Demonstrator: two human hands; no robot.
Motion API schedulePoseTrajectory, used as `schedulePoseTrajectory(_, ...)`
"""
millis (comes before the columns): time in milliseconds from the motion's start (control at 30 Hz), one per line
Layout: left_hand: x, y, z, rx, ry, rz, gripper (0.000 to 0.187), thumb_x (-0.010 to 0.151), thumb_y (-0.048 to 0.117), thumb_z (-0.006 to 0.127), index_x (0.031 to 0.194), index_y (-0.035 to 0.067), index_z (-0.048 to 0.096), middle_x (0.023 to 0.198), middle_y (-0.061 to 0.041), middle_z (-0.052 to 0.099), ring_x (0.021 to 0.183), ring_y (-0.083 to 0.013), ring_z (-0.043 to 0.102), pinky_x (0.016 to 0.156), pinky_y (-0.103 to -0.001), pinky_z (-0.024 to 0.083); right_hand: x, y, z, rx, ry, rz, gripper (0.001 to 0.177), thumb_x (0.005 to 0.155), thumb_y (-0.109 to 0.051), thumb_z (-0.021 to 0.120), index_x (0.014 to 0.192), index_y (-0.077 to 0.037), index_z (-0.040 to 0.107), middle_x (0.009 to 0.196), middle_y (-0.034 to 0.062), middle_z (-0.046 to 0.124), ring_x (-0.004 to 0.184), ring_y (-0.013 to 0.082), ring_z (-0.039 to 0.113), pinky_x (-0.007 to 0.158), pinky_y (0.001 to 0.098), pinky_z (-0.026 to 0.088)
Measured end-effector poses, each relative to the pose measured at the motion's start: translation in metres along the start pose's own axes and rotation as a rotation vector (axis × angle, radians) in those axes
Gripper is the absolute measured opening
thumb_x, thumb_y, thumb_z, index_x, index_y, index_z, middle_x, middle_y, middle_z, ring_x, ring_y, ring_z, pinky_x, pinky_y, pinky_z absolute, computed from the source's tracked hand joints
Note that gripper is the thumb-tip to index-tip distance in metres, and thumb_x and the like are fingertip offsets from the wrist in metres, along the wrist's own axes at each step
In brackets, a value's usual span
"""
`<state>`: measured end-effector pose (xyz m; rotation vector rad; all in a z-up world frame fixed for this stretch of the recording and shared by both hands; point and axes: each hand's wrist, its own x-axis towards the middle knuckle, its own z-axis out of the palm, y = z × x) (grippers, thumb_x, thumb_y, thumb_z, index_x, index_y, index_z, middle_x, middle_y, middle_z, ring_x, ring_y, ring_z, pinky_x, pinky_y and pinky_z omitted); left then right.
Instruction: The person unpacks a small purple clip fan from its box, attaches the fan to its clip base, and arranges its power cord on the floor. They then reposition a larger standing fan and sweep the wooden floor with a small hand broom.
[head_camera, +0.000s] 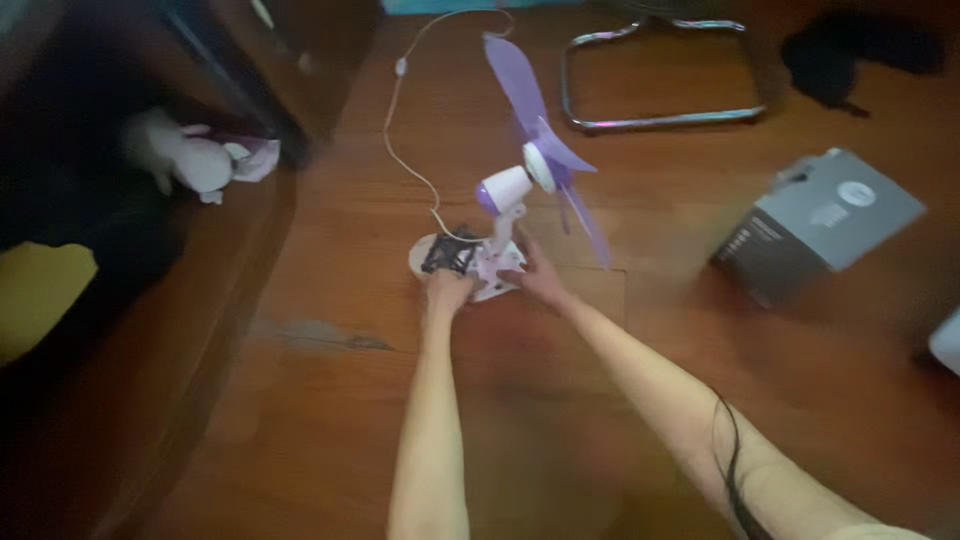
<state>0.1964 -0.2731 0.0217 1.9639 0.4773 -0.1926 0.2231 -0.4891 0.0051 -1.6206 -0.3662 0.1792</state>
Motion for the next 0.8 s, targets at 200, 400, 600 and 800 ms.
schedulePoseTrajectory(200,-0.043,0.049,-0.045,0.436,0.369,0.507,0.059,0.072,0.035,0.085,0.118,0.003,0.064,0.113,-0.018,0.064,0.112,-0.0363,0.058,0.099,-0.050,0.047,0.034,0.017,0.012,0.142,-0.069,-0.074,0.072,0.097,-0.024,0.070,0.156,-0.009,0.032,0.138,0.0135,0.058,0.127,0.0240,0.057,0.103,0.0402,0.051)
schedulePoseTrajectory(400,-0.019,0.061,-0.020,0.594,0.299,0.343,0.101,0.076,0.054,0.083,0.152,0.007,0.036,0.148,-0.027,0.042,0.139,-0.0450,0.035,0.111,-0.058,0.029,0.041,0.009,0.006,0.006,-0.099,0.097,0.054,0.100,-0.026,0.064,0.148,-0.009,0.044,0.127,0.0081,0.064,0.118,0.0207,0.061,0.099,0.0377,0.051)
schedulePoseTrajectory(600,-0.011,0.058,-0.039,0.497,0.266,0.152,0.110,0.066,0.054,0.084,0.155,0.011,0.035,0.148,-0.025,0.043,0.140,-0.0434,0.038,0.117,-0.057,0.030,0.040,0.003,0.006,-0.093,-0.091,0.041,0.049,0.101,-0.027,0.065,0.142,-0.006,0.050,0.127,0.0109,0.065,0.120,0.0228,0.061,0.100,0.0385,0.051)
schedulePoseTrajectory(800,-0.018,0.042,-0.061,0.288,0.517,0.248,0.108,0.070,0.055,0.084,0.154,0.006,0.036,0.147,-0.031,0.038,0.134,-0.0442,0.040,0.107,-0.060,0.038,0.040,0.016,0.004,-0.052,-0.122,0.043,0.050,0.101,-0.025,0.062,0.145,-0.008,0.046,0.129,0.0074,0.064,0.121,0.0203,0.060,0.100,0.0380,0.051)
